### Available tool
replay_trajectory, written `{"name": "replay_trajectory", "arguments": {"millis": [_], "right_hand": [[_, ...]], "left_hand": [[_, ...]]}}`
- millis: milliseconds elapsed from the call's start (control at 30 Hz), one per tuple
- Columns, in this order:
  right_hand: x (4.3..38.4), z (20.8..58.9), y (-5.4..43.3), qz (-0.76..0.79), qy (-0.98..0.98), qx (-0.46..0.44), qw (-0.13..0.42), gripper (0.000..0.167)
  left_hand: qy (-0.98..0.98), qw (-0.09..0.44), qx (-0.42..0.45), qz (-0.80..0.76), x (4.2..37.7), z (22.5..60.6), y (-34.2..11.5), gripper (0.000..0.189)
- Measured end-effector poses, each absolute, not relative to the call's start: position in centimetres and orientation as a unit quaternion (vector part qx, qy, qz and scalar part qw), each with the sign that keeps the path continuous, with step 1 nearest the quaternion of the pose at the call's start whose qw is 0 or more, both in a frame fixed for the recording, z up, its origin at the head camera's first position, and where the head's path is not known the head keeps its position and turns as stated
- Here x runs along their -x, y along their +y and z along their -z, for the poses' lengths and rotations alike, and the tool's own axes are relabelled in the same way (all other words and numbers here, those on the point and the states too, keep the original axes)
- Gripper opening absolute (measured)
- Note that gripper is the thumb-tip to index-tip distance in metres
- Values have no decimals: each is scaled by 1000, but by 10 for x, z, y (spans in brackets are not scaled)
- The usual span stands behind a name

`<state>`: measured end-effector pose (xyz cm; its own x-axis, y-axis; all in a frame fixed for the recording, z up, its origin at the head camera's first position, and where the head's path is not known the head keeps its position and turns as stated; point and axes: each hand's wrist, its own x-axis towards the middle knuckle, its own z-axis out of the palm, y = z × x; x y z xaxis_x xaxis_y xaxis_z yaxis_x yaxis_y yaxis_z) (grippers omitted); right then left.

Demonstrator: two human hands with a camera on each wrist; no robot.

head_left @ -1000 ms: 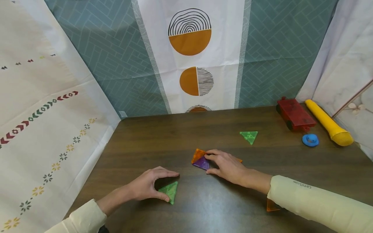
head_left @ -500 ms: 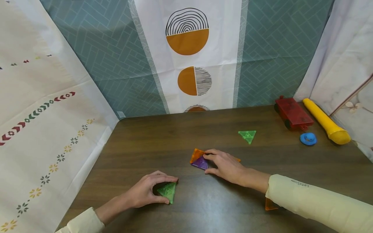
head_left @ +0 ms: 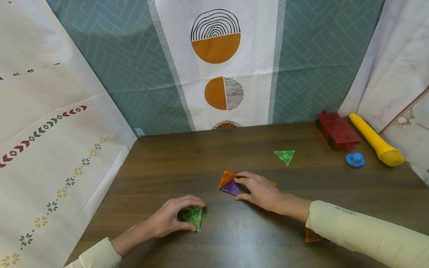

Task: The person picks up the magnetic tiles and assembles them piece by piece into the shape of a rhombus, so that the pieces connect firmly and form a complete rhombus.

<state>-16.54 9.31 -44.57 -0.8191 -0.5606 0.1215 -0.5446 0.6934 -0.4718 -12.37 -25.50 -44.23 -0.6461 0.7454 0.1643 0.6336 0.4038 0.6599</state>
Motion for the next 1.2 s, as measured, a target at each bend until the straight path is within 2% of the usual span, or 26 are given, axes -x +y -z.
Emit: {"name": "replay_trajectory", "arguments": {"millis": [300, 500, 1200], "right_hand": [[165, 446, 93, 251, 920, 301, 20, 62], [165, 446, 94, 252, 919, 303, 17, 62], [167, 445, 92, 247, 919, 308, 8, 62]], "left_hand": [[839, 113, -362, -390, 123, 440, -251, 67], [836, 117, -351, -405, 126, 441, -250, 64], [817, 142, -300, -471, 136, 429, -249, 21]]}}
